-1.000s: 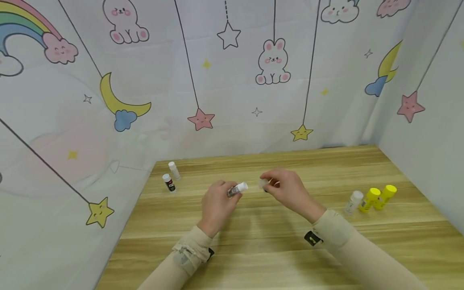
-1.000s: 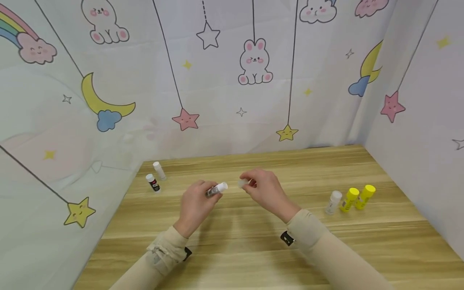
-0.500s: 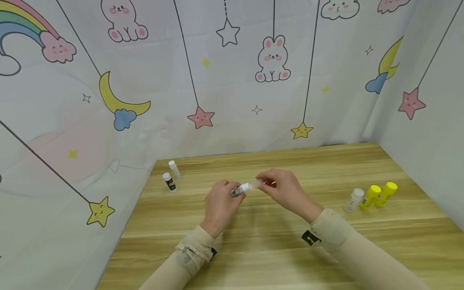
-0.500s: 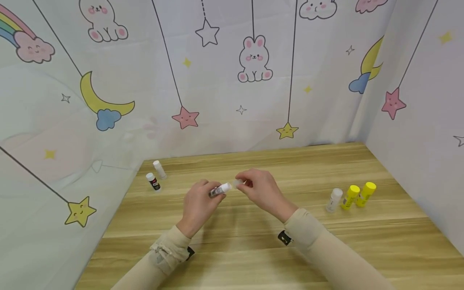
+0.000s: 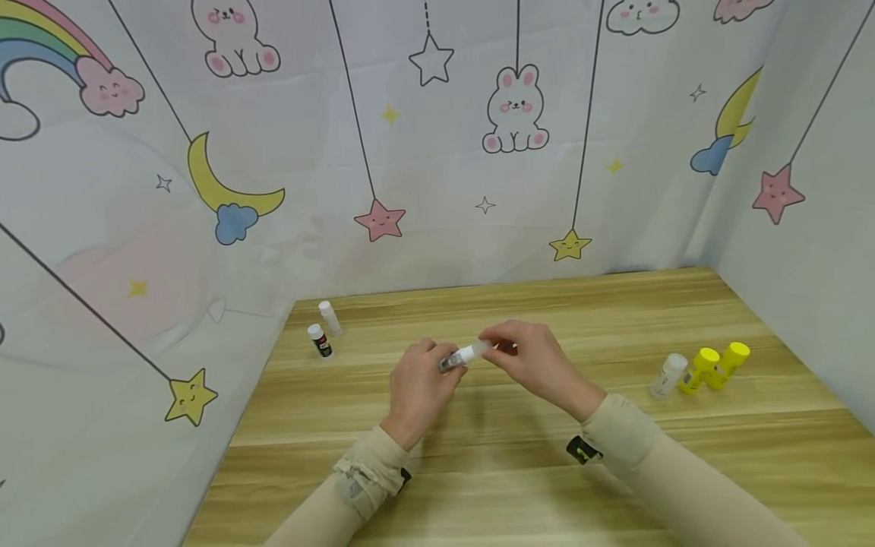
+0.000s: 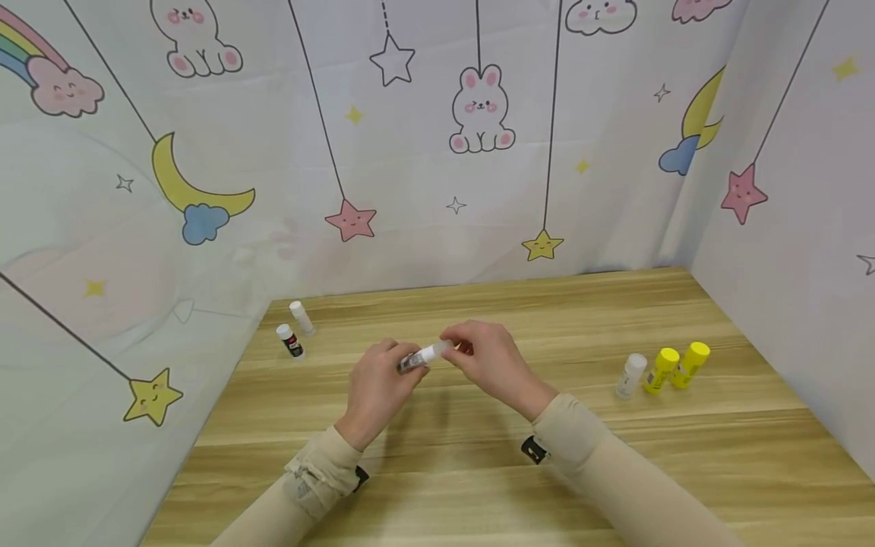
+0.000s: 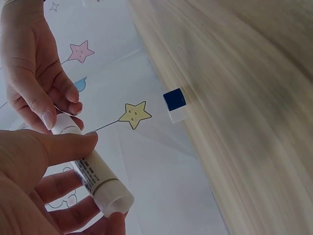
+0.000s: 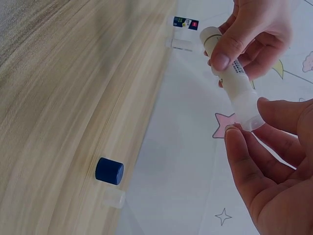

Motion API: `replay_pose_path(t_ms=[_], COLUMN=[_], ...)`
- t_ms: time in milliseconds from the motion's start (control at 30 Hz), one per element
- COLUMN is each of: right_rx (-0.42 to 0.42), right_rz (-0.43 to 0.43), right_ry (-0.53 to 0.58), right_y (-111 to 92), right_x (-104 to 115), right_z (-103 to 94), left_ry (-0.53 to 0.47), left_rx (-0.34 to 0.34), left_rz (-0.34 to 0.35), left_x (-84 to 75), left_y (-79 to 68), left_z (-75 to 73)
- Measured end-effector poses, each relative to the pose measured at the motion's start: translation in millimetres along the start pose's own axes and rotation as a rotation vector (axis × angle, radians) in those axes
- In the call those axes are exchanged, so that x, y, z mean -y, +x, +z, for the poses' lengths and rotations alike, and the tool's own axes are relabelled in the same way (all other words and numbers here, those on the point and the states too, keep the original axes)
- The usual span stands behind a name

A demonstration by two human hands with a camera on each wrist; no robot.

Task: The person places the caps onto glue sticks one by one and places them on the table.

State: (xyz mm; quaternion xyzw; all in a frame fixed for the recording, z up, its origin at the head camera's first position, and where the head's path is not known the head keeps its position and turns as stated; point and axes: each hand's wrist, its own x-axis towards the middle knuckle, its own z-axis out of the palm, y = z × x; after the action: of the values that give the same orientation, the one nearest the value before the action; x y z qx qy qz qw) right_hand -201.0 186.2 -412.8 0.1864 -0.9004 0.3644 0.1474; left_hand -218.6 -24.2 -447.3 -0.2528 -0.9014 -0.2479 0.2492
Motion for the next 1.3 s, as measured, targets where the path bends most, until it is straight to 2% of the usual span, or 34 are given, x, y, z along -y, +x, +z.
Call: replay_pose_path(t_ms=[533, 867, 1300], right_rx=[0.001, 0.033, 0.033], right_rz=[0.000, 0.041, -0.006], right_ry=[0.011, 0.042, 0.028], right_y=[1.8, -2.8, -4.5], right_x=[-1.9, -0.8, 0.4], right_z=[2.0, 8.0, 6.2], left_ry=[-0.008, -0.031, -0.048], left_rx=[-0.007, 0.035, 0.013], left_rz=[0.021, 0.013, 0.068], left_x=[-3.6, -4.6, -6.1], left_y=[2.3, -2.5, -2.8], left_z=[0.9, 1.7, 1.3])
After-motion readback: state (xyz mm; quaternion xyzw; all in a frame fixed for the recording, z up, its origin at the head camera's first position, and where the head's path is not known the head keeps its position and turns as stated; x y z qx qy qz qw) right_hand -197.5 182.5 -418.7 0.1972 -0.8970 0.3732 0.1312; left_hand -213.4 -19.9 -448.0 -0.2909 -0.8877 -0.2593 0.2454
